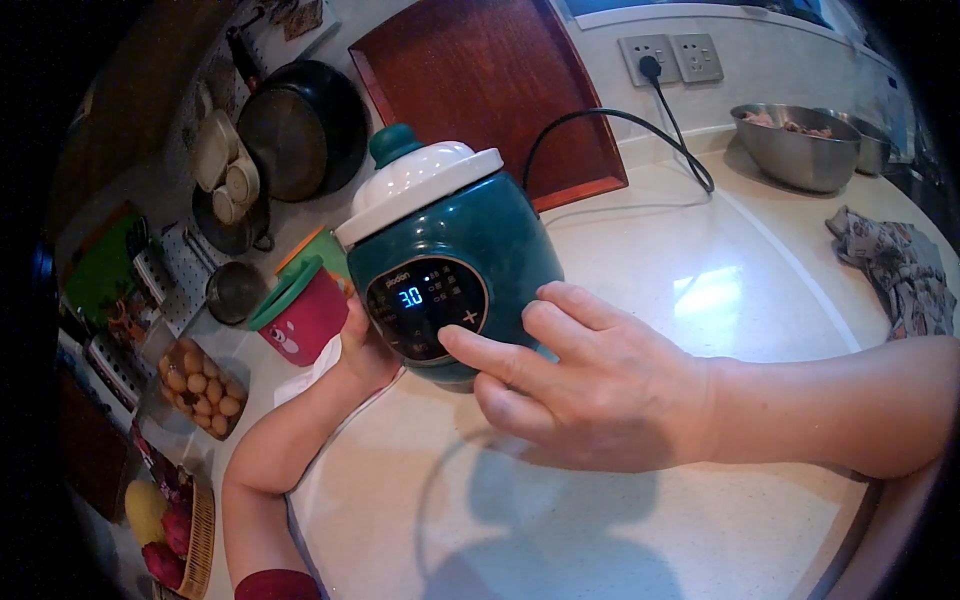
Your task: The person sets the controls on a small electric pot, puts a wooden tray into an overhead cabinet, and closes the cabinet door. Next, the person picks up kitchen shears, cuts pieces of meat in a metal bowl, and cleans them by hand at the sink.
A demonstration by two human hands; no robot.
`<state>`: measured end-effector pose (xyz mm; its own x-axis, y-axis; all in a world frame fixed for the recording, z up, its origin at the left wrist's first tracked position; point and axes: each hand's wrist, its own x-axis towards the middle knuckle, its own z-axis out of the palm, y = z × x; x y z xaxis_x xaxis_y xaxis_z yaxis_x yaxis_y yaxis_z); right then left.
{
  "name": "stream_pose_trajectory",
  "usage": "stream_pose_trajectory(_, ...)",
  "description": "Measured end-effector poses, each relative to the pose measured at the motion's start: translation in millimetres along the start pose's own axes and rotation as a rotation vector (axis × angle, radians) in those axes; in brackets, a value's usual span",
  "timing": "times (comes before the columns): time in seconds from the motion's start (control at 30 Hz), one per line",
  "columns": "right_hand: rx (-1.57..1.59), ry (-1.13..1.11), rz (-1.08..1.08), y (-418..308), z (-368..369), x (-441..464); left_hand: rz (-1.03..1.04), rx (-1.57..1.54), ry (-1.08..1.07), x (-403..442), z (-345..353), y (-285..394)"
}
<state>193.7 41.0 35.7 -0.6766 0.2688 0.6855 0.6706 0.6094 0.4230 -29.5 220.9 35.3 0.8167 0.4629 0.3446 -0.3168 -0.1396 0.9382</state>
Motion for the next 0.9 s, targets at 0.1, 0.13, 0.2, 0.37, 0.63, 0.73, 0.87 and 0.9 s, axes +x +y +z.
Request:
stream_pose_trajectory(0.1, 0.022, -0.007, 0.015, -1.3, -2.6, 0.3, 0.000, 0.003, 0.010, 0.3, 0.1, 0.2)
stream_pose_trajectory(0.13, 0.009, -0.030, 0.021, -1.1, -3.5, -0.1, 0.002, 0.005, -0.002, 1.0, -0.3, 0.3)
stream_pose_trajectory(0.2, -0.008, -0.062, 0.017, 0.2, -7.7, -1.5, 0.017, 0.000, -0.010, 2.5, 0.5, 0.0)
stream_pose_trajectory(0.37, 0.240, 0.136, 0.375, 5.7, -13.6, -10.1, 0.017, -0.040, 0.039, 6.4, 13.2, 1.7)
stream_pose_trajectory(0.63, 0.294, 0.061, 0.656, 7.6, -6.4, -15.3, 0.065, 0.014, 0.070, 8.7, 16.7, 0.2)
stream_pose_trajectory(0.73, 0.373, 0.063, 0.763, 12.8, 4.8, -15.5, 0.087, 0.045, 0.091, 6.0, 20.0, 1.2)
stream_pose_trajectory(0.87, 0.467, -0.030, 0.674, 14.1, 2.7, -13.3, 0.046, 0.022, 0.094, 5.5, 21.5, 4.2)
stream_pose_trajectory(0.9, 0.468, -0.038, 0.679, 12.8, 2.3, -13.7, 0.043, 0.020, 0.093, 5.4, 22.6, 5.5)
